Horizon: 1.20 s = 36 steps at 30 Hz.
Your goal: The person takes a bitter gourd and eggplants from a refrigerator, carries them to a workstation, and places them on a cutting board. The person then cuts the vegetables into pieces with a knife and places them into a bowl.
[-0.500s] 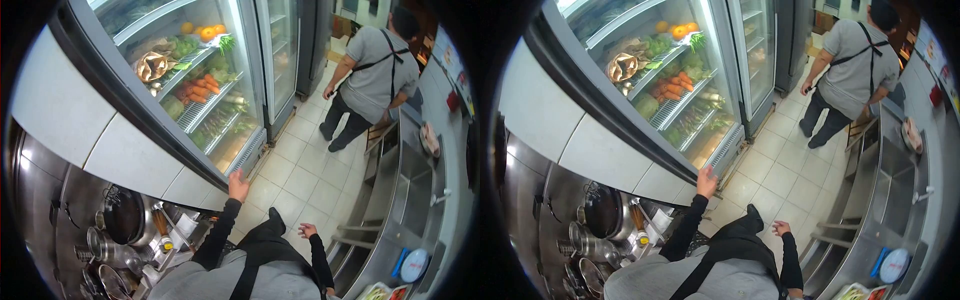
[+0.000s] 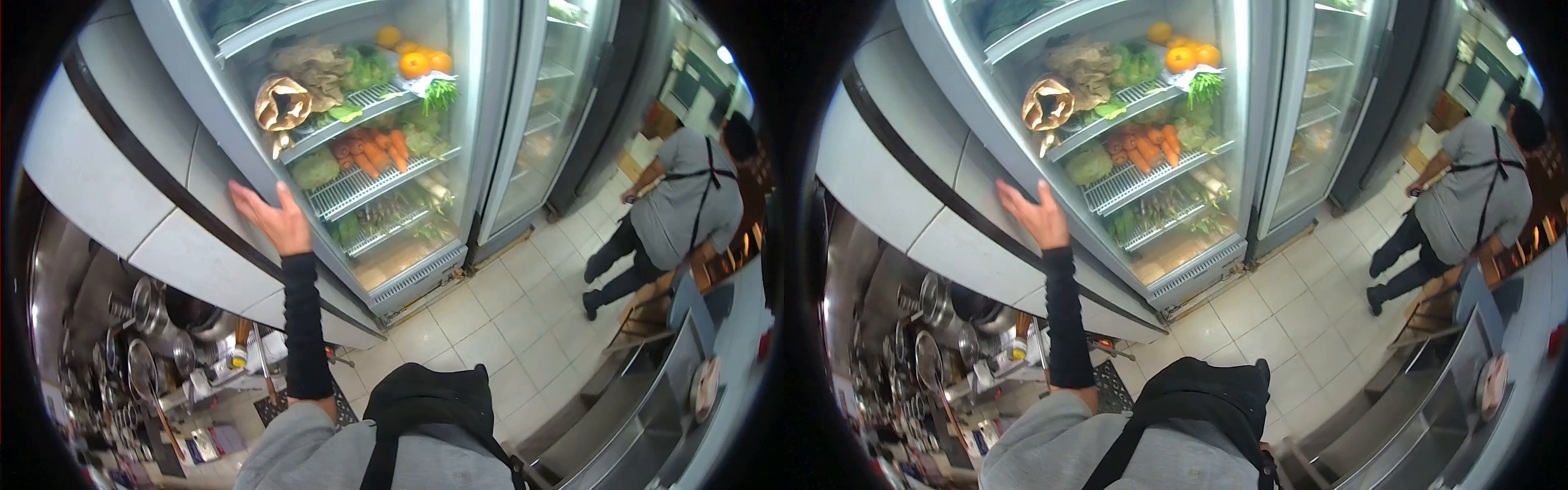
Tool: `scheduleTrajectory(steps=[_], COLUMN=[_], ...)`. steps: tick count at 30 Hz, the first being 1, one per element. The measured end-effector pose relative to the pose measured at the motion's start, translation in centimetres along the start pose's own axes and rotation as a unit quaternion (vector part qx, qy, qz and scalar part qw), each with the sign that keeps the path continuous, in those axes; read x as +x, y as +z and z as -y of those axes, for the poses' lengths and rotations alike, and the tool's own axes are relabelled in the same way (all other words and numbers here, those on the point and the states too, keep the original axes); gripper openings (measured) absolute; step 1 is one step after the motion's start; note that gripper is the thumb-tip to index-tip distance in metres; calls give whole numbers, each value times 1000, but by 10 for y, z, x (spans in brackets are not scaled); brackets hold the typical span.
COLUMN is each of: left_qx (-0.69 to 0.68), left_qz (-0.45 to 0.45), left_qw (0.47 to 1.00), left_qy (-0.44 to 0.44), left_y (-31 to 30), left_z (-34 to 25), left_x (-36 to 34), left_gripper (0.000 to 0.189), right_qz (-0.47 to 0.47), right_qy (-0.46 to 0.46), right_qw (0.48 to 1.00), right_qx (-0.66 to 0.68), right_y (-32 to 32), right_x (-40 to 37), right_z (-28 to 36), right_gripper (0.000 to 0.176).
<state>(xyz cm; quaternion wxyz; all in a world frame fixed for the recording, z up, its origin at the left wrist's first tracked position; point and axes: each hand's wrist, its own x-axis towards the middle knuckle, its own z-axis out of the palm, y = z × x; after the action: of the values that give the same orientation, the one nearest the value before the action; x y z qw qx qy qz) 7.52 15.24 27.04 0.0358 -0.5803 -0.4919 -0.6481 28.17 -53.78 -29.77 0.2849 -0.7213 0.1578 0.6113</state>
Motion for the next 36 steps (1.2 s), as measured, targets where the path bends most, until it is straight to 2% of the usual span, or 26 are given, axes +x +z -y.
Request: scheduleTrajectory(steps=[1,2,4,7,8,10,11,13,14,17,18,19,20,21,22,24,27,30,31,32,34,35,36], left_qx=[9,20,29,68,99,174,116,156,216,203,166,124,117,108,96,90,103,117,133,148,112,74,71], left_qz=[-3,9,-14,-63,-115,-143,-119,-93,-60,-9,3,51,30,24,21,53,24,31,15,-2,50,85,99], left_qw=[1000,998,996,991,988,974,982,980,972,977,981,983,986,986,985,977,982,982,982,983,984,985,986], left_qy=[-20,-62,-88,-98,-36,-12,-90,-81,-70,-63,-103,-127,-113,-126,-140,-185,-156,-147,-130,-113,-131,-129,-115], left_y=[1,5,9,15,24,34,41,45,51,29,27,24,39,43,43,30,26,-4,-13,-27,-62,-71,-74], left_z=[8,19,22,17,14,16,39,55,78,48,42,46,66,72,67,43,34,-2,-20,-34,-58,-74,-79], left_x=[12,20,27,27,21,14,17,18,18,16,19,30,29,30,30,30,17,-17,-34,-49,-74,-81,-96], left_gripper=[80,72,60,57,60,60,60,49,51,49,50,58,66,67,69,69,65,65,60,55,46,42,35], right_qz=[9,17,30,31,28,8,-4,-17,-45,-15,-9,-8,-12,98,44,51,152,274,302,335,344,315,334], right_qy=[-14,-29,-61,-89,-95,-97,-114,-119,-149,-127,-103,-84,-59,-118,-72,-119,-253,-357,-396,-470,-613,-637,-669], right_qw=[999,998,992,982,978,978,981,987,983,945,925,905,885,638,787,810,810,776,739,679,573,573,587], right_qx=[-29,-55,-104,-163,-182,-184,-156,-105,-102,-301,-366,-418,-461,-755,-611,-572,-506,-442,-454,-454,-421,-409,-309], right_y=[-11,-22,-46,-100,-116,-157,-178,-208,-216,-231,-228,-222,-227,-217,-207,-158,-54,63,99,133,197,218,236], right_x=[4,7,14,28,32,49,67,73,69,116,122,129,138,145,147,145,83,-25,-51,-83,-188,-184,-300], right_z=[22,46,98,176,204,255,280,339,361,402,416,426,431,437,448,459,474,469,468,467,462,483,462], right_gripper=[38,38,40,42,42,44,36,35,35,31,29,28,26,23,22,23,28,26,27,28,31,30,29])
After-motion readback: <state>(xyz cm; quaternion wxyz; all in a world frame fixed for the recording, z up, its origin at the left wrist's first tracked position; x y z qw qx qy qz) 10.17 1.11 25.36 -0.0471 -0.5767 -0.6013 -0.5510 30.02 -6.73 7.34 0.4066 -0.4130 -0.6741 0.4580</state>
